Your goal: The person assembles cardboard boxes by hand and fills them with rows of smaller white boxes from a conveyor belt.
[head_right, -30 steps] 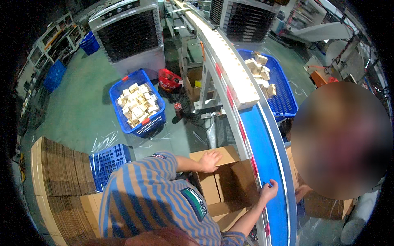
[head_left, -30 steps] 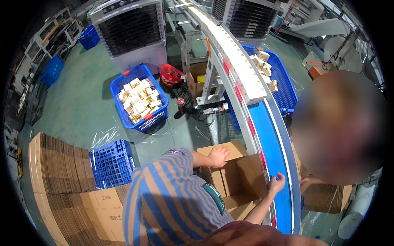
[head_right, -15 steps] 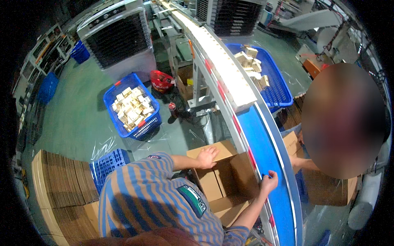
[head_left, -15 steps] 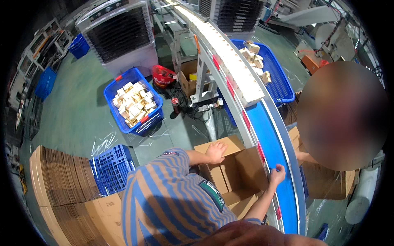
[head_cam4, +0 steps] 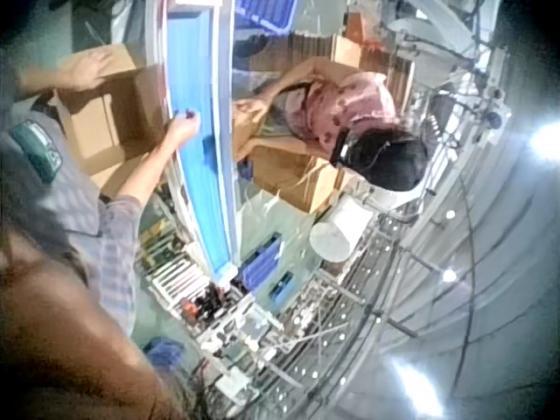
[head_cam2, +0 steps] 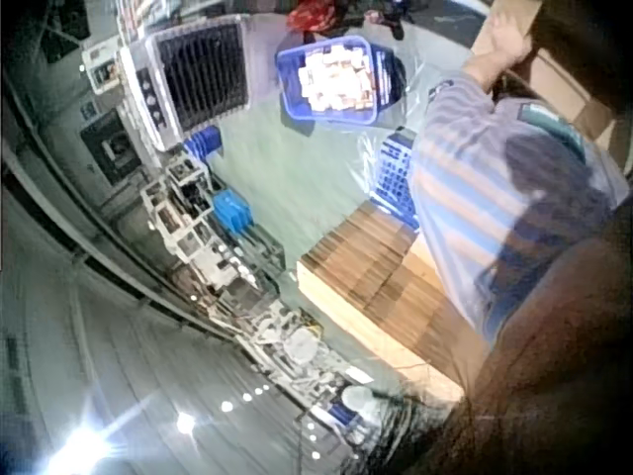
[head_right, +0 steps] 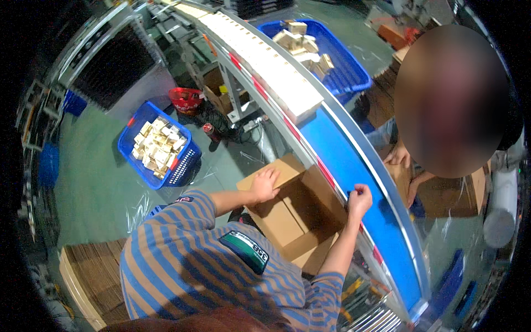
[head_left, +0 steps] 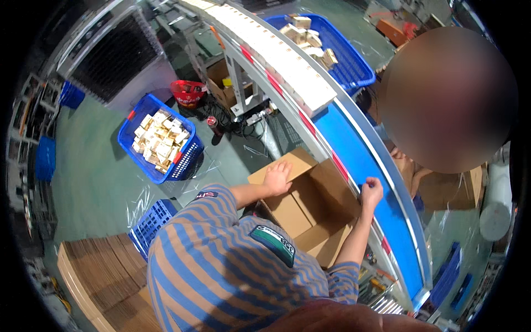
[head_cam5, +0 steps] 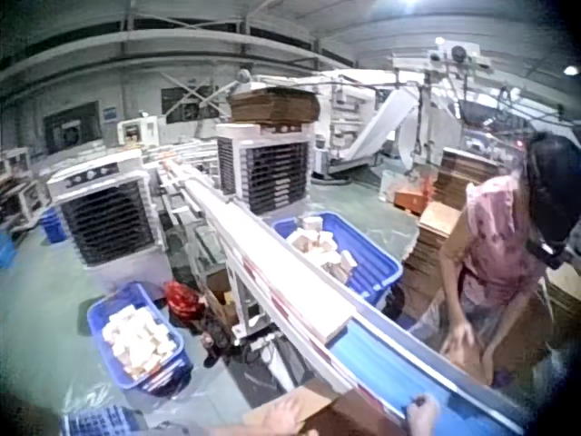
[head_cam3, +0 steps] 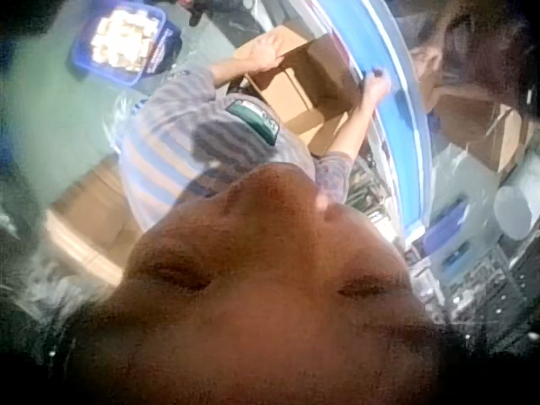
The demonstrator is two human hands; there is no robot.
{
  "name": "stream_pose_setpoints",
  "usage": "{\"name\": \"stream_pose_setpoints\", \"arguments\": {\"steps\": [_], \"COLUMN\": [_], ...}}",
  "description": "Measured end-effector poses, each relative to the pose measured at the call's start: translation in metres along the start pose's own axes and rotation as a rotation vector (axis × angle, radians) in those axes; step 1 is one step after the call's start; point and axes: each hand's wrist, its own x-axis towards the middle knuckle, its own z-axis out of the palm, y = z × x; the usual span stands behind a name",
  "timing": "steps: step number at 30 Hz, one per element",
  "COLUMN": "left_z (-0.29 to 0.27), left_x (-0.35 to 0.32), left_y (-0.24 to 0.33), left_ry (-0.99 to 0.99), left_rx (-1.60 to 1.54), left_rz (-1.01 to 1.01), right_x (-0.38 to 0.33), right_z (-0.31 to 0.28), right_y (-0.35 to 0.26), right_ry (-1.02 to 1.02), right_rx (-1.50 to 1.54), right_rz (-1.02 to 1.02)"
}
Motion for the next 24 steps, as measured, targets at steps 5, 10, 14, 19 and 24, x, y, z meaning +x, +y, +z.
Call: {"name": "stream_pose_setpoints", "arguments": {"steps": [5,10,14,19,24], "left_z": [0.001,-0.049,-0.179,-0.248,-0.249], "left_x": [0.006,0.053,0.176,0.240,0.240], "left_y": [-0.006,-0.011,-0.017,-0.023,-0.017], "left_ry": [0.023,0.400,0.929,0.437,0.349], "left_rx": [-0.004,-0.091,-0.027,0.185,0.154], "left_rz": [-0.006,0.247,0.314,0.176,0.204], "right_x": [-0.004,-0.002,-0.003,-0.005,-0.004], "right_z": [0.006,0.001,-0.005,-0.006,-0.002], "right_y": [-0.005,-0.020,-0.023,-0.017,-0.014], "right_ry": [0.033,0.022,0.016,0.015,0.025], "right_rx": [0.006,0.029,0.017,0.039,-0.012], "right_rz": [0.084,0.169,0.216,0.253,0.282]}}
